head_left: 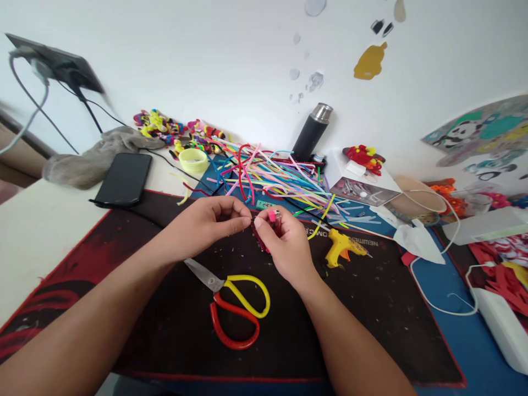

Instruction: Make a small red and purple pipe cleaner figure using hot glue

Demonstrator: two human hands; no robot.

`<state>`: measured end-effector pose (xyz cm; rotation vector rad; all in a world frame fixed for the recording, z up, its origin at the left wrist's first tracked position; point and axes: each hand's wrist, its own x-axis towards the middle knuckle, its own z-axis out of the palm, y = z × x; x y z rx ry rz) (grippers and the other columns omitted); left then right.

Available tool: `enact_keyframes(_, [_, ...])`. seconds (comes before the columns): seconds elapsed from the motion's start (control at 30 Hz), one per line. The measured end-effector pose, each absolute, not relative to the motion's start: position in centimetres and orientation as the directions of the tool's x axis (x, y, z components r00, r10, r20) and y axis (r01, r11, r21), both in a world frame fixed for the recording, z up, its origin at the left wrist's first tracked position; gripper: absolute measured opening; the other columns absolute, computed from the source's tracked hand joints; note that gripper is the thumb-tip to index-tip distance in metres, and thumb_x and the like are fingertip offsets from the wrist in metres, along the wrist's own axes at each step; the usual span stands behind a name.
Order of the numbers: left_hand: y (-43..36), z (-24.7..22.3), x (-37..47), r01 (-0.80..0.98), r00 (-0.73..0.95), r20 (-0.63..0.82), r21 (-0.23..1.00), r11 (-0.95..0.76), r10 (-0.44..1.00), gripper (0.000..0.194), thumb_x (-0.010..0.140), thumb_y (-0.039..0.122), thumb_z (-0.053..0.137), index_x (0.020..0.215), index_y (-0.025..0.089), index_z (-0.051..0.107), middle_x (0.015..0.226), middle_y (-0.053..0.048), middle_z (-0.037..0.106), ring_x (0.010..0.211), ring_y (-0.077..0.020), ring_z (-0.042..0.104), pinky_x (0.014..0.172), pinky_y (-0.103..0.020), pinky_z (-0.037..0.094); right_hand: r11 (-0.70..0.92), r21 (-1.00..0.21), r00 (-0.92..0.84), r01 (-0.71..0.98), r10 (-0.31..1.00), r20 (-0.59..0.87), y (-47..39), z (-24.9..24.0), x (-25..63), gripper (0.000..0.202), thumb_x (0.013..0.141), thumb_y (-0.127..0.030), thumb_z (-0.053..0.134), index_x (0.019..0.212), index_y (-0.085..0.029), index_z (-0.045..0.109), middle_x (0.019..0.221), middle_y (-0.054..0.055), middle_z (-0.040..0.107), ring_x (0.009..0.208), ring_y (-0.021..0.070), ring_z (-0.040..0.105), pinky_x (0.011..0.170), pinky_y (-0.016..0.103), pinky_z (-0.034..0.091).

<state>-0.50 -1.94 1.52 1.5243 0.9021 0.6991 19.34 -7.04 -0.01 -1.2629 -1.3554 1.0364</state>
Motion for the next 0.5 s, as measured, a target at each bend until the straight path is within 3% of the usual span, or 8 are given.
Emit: enact_keyframes(0.5, [-2.12, 2.16, -0.20, 0.201, 0.482, -0.048, 0.978, -0.057, 0.875, 0.040, 0.084, 0.060, 0.085, 0.089, 0.021, 0.078, 0.078, -0.001, 0.069, 0.070, -0.0176, 0.056, 0.064, -0.027, 0.042, 0.102, -0.979, 0.007, 0.178, 0.994, 0.105, -7.29, 0.13, 19.28, 0.021, 0.094, -0.042, 0.073, 0.087, -0.024, 0.065, 0.073, -0.003, 0.059, 0.063, 0.0146, 0.049, 0.059, 0.027, 0.041])
